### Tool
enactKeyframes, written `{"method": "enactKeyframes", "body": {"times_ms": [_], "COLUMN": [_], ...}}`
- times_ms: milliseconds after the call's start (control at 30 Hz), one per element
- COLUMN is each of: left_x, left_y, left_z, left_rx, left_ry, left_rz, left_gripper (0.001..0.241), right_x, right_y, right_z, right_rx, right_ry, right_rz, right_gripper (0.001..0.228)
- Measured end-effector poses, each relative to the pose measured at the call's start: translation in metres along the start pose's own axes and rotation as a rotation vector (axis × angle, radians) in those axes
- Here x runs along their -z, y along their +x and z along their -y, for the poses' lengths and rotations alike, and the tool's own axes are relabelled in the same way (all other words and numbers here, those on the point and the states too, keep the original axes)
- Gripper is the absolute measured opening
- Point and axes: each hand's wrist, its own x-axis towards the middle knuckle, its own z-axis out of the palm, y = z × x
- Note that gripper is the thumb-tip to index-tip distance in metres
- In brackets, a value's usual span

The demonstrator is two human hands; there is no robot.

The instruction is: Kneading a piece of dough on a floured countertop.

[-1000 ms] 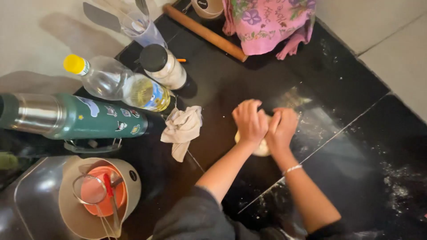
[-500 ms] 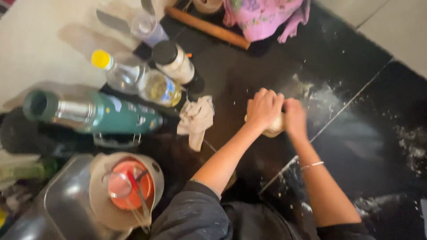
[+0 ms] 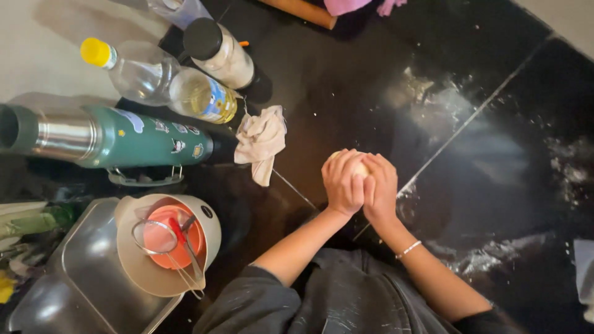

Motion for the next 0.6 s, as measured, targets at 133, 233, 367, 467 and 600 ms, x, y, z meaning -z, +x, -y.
{"method": "enactKeyframes", "body": {"times_ms": [133,233,367,467,600], "left_x": [-0.038,-0.052,-0.077,-0.095,-0.086], "left_y": [0.021,0.055,0.089,0.126,0.163], "left_z": [0.028,0.04,0.055,0.062,0.049], "left_rx": [0.039,0.029,0.003,0.17,0.438], "left_ry": [0.069,0.099,0.177,0.15,0.161], "left_rz": [-0.036,-0.047,-0.06,0.127,0.492], "left_gripper": [0.045,0.044,0.022,0.031,0.047], "right_x": [-0.011,-0.017,-0.027,-0.034,-0.031], "right_y": [0.039,0.07,0.082,0.114,0.141], "right_z": [-0.026,-0.037,-0.071,-0.08,-0.069], "right_rx": [-0.04,-0.088,-0.367,-0.565,-0.709], "right_ry": [-0.103,-0.159,-0.226,-0.342,-0.484], "right_rz": [-0.036,-0.074,-0.043,0.002,-0.016], "right_gripper": [0.042,0.034,0.038,0.047,0.052]}}
